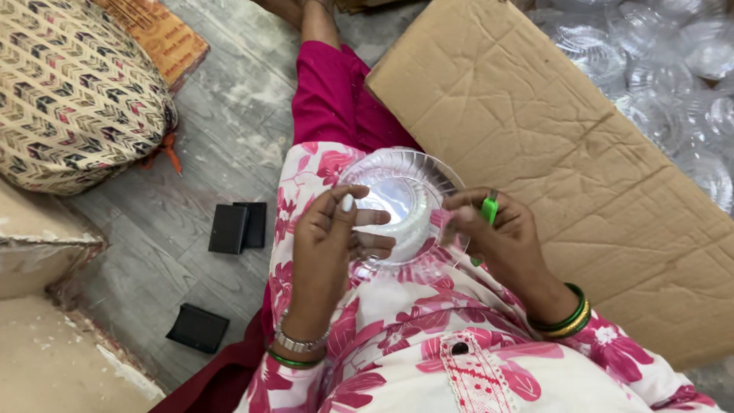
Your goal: The person sits on the floor and uses a green utility knife to trim the edges of clear plastic lids. They hold each lid in one hand and carefully cut around the rim with the other, then place the trimmed lid into a cardboard box.
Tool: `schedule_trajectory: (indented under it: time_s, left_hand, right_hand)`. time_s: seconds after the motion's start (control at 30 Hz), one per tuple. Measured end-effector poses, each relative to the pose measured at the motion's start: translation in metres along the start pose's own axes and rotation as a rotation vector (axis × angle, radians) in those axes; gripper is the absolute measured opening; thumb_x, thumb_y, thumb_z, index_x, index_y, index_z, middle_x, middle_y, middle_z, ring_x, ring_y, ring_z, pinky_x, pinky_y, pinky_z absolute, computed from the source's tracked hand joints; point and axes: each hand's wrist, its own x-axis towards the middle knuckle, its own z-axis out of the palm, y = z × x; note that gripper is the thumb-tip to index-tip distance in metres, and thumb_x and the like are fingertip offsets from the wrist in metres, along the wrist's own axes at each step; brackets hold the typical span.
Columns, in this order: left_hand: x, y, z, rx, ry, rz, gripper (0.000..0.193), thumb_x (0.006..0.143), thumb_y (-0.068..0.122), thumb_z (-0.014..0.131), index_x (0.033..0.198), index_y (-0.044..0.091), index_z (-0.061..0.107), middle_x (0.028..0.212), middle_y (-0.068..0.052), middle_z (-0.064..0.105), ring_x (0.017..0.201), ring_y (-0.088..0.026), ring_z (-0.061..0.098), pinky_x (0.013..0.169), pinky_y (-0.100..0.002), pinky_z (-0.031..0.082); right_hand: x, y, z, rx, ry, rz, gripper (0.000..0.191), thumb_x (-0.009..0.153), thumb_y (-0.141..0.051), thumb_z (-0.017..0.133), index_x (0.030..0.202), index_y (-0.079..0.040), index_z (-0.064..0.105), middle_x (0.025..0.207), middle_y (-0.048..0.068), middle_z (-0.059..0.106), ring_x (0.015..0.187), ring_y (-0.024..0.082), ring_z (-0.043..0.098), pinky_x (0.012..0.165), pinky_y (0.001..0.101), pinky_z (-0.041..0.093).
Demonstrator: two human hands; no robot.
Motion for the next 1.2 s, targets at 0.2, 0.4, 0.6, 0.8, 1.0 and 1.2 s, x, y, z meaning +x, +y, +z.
schedule_trajectory:
  time_s: [0.2, 0.4, 0.6, 0.8, 1.0, 1.2]
  left_hand:
    - [-0.015, 0.008, 0.0, 0.176, -0.151, -0.238, 0.033, 0.102, 0.026, 0.057, 0.107, -0.005, 0.065, 0.075, -0.019, 0.074, 0.049, -0.023, 0.071, 0.042, -0.032, 0.057]
    - [-0.021, 0.007, 0.008, 0.259, -0.29, -0.394, 0.034, 0.099, 0.027, 0.059, 0.103, -0.006, 0.067, 0.071, -0.019, 0.074, 0.045, -0.023, 0.07, 0.039, -0.032, 0.057]
    - [-0.014, 0.007, 0.014, 0.331, -0.36, -0.418, 0.034, 0.099, 0.026, 0.058, 0.103, -0.007, 0.068, 0.071, -0.018, 0.074, 0.046, -0.022, 0.07, 0.039, -0.031, 0.057]
    - [-0.01, 0.004, 0.016, 0.343, -0.419, -0.415, 0.034, 0.1, 0.025, 0.058, 0.104, -0.007, 0.069, 0.071, -0.018, 0.074, 0.046, -0.022, 0.07, 0.039, -0.03, 0.057]
    - [-0.011, 0.003, 0.015, 0.34, -0.43, -0.405, 0.032, 0.1, 0.023, 0.057, 0.104, -0.007, 0.069, 0.071, -0.018, 0.075, 0.047, -0.021, 0.071, 0.039, -0.031, 0.058]
    - [-0.011, -0.001, 0.015, 0.32, -0.428, -0.42, 0.032, 0.1, 0.023, 0.059, 0.103, -0.007, 0.068, 0.071, -0.019, 0.074, 0.047, -0.022, 0.07, 0.039, -0.031, 0.058]
  right_hand:
    - [-0.001, -0.004, -0.027, -0.032, -0.222, -0.205, 0.087, 0.095, -0.081, 0.049, 0.12, 0.002, 0.063, 0.082, -0.003, 0.049, 0.068, 0.005, 0.04, 0.059, 0.0226, 0.032]
    - [0.005, -0.007, -0.034, -0.249, -0.464, -0.232, 0.106, 0.082, -0.098, 0.038, 0.113, 0.0, 0.065, 0.076, -0.005, 0.045, 0.067, 0.007, 0.042, 0.062, 0.0251, 0.034]
    - [0.012, -0.011, -0.039, -0.255, -0.629, -0.278, 0.11, 0.072, -0.101, 0.051, 0.11, 0.0, 0.064, 0.082, -0.003, 0.049, 0.071, 0.01, 0.045, 0.064, 0.0274, 0.034]
    - [0.018, -0.01, -0.044, -0.329, -0.687, -0.334, 0.105, 0.065, -0.101, 0.051, 0.101, -0.003, 0.059, 0.077, -0.004, 0.037, 0.068, 0.01, 0.038, 0.064, 0.0297, 0.03]
    - [0.017, -0.011, -0.05, -0.327, -0.742, -0.327, 0.108, 0.056, -0.1, 0.056, 0.101, -0.002, 0.056, 0.078, -0.002, 0.036, 0.069, 0.012, 0.037, 0.063, 0.0309, 0.029]
    - [0.018, -0.005, -0.054, -0.42, -0.753, -0.42, 0.105, 0.052, -0.095, 0.062, 0.101, -0.003, 0.054, 0.078, 0.0, 0.038, 0.068, 0.013, 0.04, 0.062, 0.0317, 0.033]
